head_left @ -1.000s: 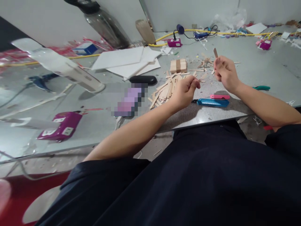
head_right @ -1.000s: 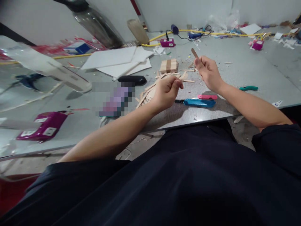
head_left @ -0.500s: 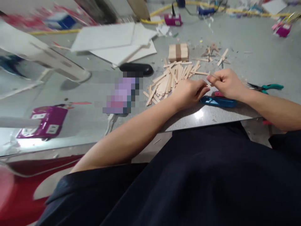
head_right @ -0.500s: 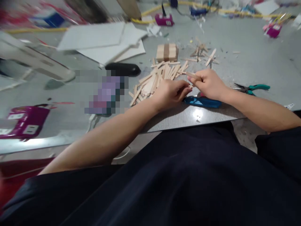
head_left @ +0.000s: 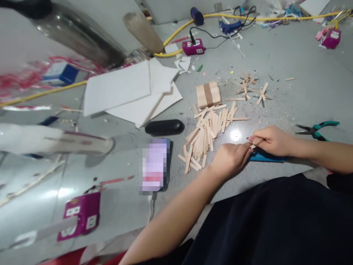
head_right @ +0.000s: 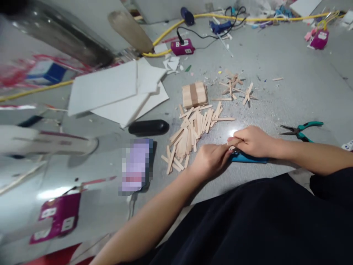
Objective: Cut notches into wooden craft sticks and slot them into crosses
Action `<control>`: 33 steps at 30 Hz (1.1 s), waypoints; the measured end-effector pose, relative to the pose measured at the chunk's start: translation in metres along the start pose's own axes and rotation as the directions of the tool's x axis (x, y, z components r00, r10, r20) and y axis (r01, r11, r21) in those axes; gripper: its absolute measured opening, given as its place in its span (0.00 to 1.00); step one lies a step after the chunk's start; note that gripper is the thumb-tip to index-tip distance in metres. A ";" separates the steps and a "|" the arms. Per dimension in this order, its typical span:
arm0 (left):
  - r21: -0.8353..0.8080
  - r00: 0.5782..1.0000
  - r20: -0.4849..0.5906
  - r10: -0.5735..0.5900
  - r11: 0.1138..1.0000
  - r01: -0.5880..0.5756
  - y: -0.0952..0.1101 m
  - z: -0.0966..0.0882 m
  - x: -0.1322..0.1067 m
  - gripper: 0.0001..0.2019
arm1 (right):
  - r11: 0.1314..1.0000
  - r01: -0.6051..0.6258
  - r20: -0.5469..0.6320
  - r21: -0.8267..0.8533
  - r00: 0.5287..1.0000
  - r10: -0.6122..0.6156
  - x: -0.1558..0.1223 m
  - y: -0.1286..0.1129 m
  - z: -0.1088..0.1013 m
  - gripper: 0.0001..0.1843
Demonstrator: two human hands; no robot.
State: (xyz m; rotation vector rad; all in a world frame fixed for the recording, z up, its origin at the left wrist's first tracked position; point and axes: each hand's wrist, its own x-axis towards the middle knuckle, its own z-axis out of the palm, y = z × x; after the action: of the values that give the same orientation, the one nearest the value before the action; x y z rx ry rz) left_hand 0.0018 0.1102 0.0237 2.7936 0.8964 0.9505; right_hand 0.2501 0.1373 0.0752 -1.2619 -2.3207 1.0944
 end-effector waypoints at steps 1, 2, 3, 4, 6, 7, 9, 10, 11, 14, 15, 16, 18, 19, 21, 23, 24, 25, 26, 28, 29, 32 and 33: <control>-0.022 1.000 -0.010 0.003 1.000 -0.003 0.001 -0.001 -0.001 0.17 | 1.000 0.002 0.012 0.010 1.000 -0.002 0.000 0.000 0.001 0.29; -0.052 1.000 -0.020 0.010 0.999 -0.011 0.002 -0.003 -0.002 0.15 | 1.000 0.014 0.022 0.022 1.000 -0.015 0.001 -0.001 0.001 0.29; -0.078 1.000 -0.027 0.011 0.997 -0.013 0.002 -0.004 -0.003 0.14 | 0.999 0.033 0.027 0.033 0.999 -0.034 0.001 -0.001 0.002 0.29; -0.098 0.999 -0.032 0.006 0.995 -0.009 0.002 -0.006 -0.003 0.13 | 0.998 0.053 0.026 0.039 0.998 -0.054 0.002 -0.002 0.003 0.29; -0.127 0.999 -0.032 -0.008 0.992 0.003 0.001 -0.008 -0.004 0.13 | 0.995 0.090 0.010 0.035 0.996 -0.090 0.004 -0.002 0.005 0.30; -0.137 0.999 -0.030 -0.015 0.990 0.011 0.000 -0.009 -0.003 0.14 | 0.994 0.105 -0.001 0.024 0.994 -0.105 0.005 -0.001 0.006 0.29; -0.159 0.999 -0.027 -0.025 0.987 0.021 -0.002 -0.011 -0.003 0.15 | 0.990 0.139 -0.014 -0.003 0.990 -0.139 0.008 0.002 0.008 0.29; -0.170 0.999 -0.026 -0.032 0.985 0.028 -0.003 -0.012 -0.002 0.16 | 0.987 0.159 -0.019 -0.016 0.987 -0.159 0.010 0.004 0.009 0.28; -0.179 0.999 -0.024 -0.040 0.983 0.035 -0.004 -0.013 -0.002 0.16 | 0.983 0.180 -0.020 -0.027 0.983 -0.180 0.012 0.006 0.010 0.28; -0.202 0.998 -0.010 -0.064 0.977 0.061 -0.006 -0.016 -0.003 0.15 | 0.975 0.221 -0.024 -0.037 0.975 -0.222 0.015 0.011 0.012 0.29; -0.209 0.997 -0.004 -0.073 0.975 0.071 -0.006 -0.017 -0.004 0.15 | 0.974 0.222 -0.024 -0.036 0.974 -0.223 0.015 0.012 0.012 0.29; -0.214 0.997 0.001 -0.082 0.974 0.080 -0.006 -0.017 -0.005 0.14 | 0.975 0.218 -0.023 -0.034 0.976 -0.218 0.015 0.013 0.012 0.29; -0.222 0.995 0.013 -0.097 0.970 0.097 -0.007 -0.016 -0.006 0.13 | 0.980 0.196 -0.017 -0.029 0.980 -0.196 0.013 0.014 0.011 0.30; -0.223 0.994 0.018 -0.106 0.969 0.107 -0.008 -0.016 -0.006 0.13 | 0.983 0.179 -0.015 -0.030 0.984 -0.179 0.012 0.014 0.011 0.29; -0.220 0.992 0.030 -0.121 0.968 0.124 -0.010 -0.014 -0.007 0.12 | 0.990 0.138 -0.013 -0.039 0.990 -0.139 0.011 0.015 0.010 0.29; -0.212 0.990 0.047 -0.130 0.968 0.137 -0.014 -0.012 -0.007 0.12 | 0.994 0.093 -0.010 -0.062 0.996 -0.094 0.009 0.016 0.010 0.27; -0.207 0.989 0.061 -0.135 0.968 0.144 -0.016 -0.011 -0.008 0.12 | 0.995 0.068 -0.009 -0.077 0.998 -0.069 0.009 0.016 0.009 0.26; -0.202 0.987 0.078 -0.141 0.967 0.154 -0.018 -0.009 -0.007 0.12 | 0.995 0.040 -0.008 -0.094 0.999 -0.041 0.009 0.016 0.008 0.24; -0.195 0.984 0.090 -0.153 0.966 0.168 -0.020 -0.008 -0.007 0.12 | 0.993 0.011 -0.008 -0.115 1.000 -0.012 0.009 0.016 0.006 0.21; -0.129 0.977 0.120 -0.175 0.973 0.190 -0.023 -0.006 -0.005 0.13 | 0.985 -0.055 -0.014 -0.164 0.998 0.054 0.010 0.015 0.001 0.18; -0.101 0.975 0.123 -0.187 0.975 0.200 -0.025 -0.004 -0.003 0.14 | 0.977 -0.090 -0.019 -0.191 0.996 0.088 0.011 0.014 -0.003 0.18; -0.046 0.969 0.126 -0.211 0.975 0.218 -0.027 -0.001 0.002 0.14 | 0.939 -0.207 -0.046 -0.274 0.978 0.202 0.014 0.012 -0.017 0.17; -0.026 0.965 0.136 -0.226 0.972 0.232 -0.027 -0.001 0.003 0.14 | 0.922 -0.246 -0.056 -0.300 0.969 0.240 0.015 0.012 -0.023 0.17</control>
State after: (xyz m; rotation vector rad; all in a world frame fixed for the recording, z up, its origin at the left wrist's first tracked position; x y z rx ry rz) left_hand -0.0105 0.1336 0.0195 2.6079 1.1339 0.7324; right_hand 0.2609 0.1643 0.0803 -1.7046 -2.4361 0.8035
